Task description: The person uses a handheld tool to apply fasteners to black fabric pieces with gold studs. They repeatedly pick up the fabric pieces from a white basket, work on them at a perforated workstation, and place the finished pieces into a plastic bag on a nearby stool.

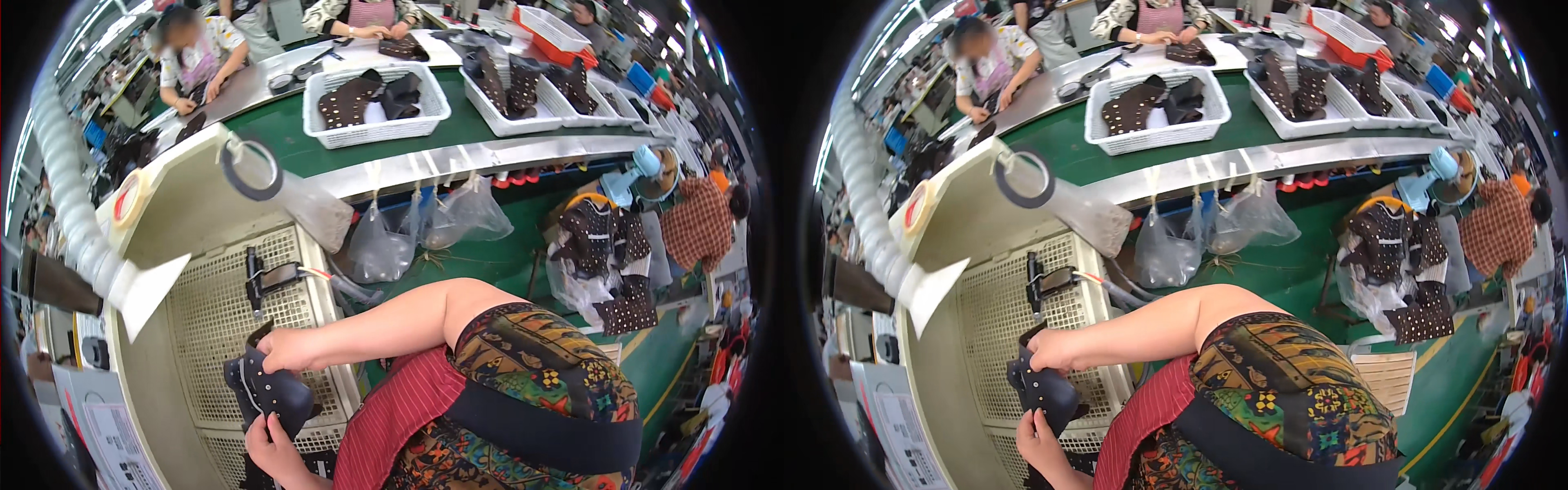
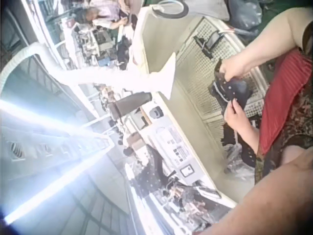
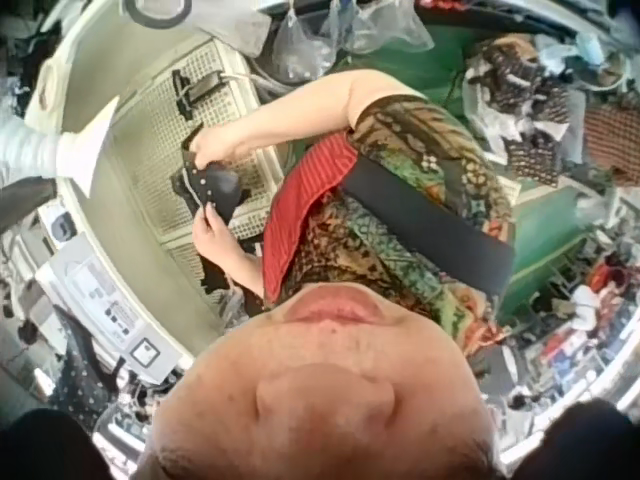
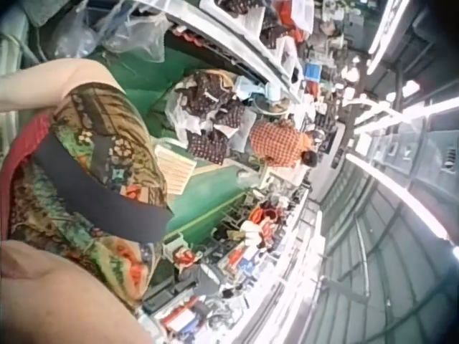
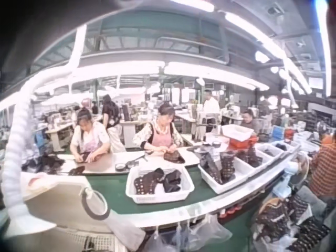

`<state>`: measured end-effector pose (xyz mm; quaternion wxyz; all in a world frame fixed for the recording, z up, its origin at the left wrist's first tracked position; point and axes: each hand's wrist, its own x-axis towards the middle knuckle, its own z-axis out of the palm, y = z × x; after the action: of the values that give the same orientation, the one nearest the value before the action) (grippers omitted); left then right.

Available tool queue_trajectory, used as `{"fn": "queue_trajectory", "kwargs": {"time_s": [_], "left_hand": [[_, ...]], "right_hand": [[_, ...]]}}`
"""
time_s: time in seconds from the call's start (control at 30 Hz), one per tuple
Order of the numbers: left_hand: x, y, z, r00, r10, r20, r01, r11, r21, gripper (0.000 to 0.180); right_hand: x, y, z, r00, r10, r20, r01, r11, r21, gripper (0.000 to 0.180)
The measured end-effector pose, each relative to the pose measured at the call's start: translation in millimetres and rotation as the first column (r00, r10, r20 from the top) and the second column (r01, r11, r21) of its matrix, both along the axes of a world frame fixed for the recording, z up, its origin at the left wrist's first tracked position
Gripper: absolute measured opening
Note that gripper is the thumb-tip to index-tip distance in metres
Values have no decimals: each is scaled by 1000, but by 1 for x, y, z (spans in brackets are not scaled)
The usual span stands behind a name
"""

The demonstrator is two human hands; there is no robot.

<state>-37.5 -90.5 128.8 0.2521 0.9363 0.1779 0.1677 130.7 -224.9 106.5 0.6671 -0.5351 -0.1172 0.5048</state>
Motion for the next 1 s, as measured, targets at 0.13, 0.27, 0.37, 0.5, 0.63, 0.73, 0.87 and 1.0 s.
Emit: {"fn": "queue_trajectory", "kwargs": {"time_s": [0.13, 0.27, 0.37, 0.5, 0.63, 0.73, 0.87, 1.0], "left_hand": [[13, -32, 35, 992, -114, 56, 125, 950, -285, 24], [33, -86, 57, 942, -74, 327, 188, 923, -334, 30], [57, -105, 39, 944, -78, 320, 180, 935, -304, 37], [89, -150, 31, 960, -188, 206, 251, 905, -344, 31], [123, -194, 21, 912, -374, 167, 410, 832, -373, 30], [139, -232, 18, 896, -417, 152, 431, 737, -520, 29], [161, -254, 6, 809, -581, 89, 563, 725, -397, 27], [186, -264, -15, 675, -736, 49, 687, 602, -408, 27]], "right_hand": [[-2, -46, 21, 964, -266, -9, 257, 921, 291, 18], [6, -121, 65, 906, -377, 191, 317, 905, 284, 18], [9, -182, 75, 878, -478, 25, 414, 783, 465, 18], [-1, -262, 82, 818, -576, 7, 501, 718, 484, 25], [-19, -334, 81, 690, -723, 13, 625, 605, 492, 27], [-34, -374, 77, 580, -815, 13, 714, 516, 474, 25], [-59, -409, 68, 384, -922, 46, 827, 366, 426, 25], [-97, -438, 58, 209, -968, 141, 904, 246, 350, 34]]}}
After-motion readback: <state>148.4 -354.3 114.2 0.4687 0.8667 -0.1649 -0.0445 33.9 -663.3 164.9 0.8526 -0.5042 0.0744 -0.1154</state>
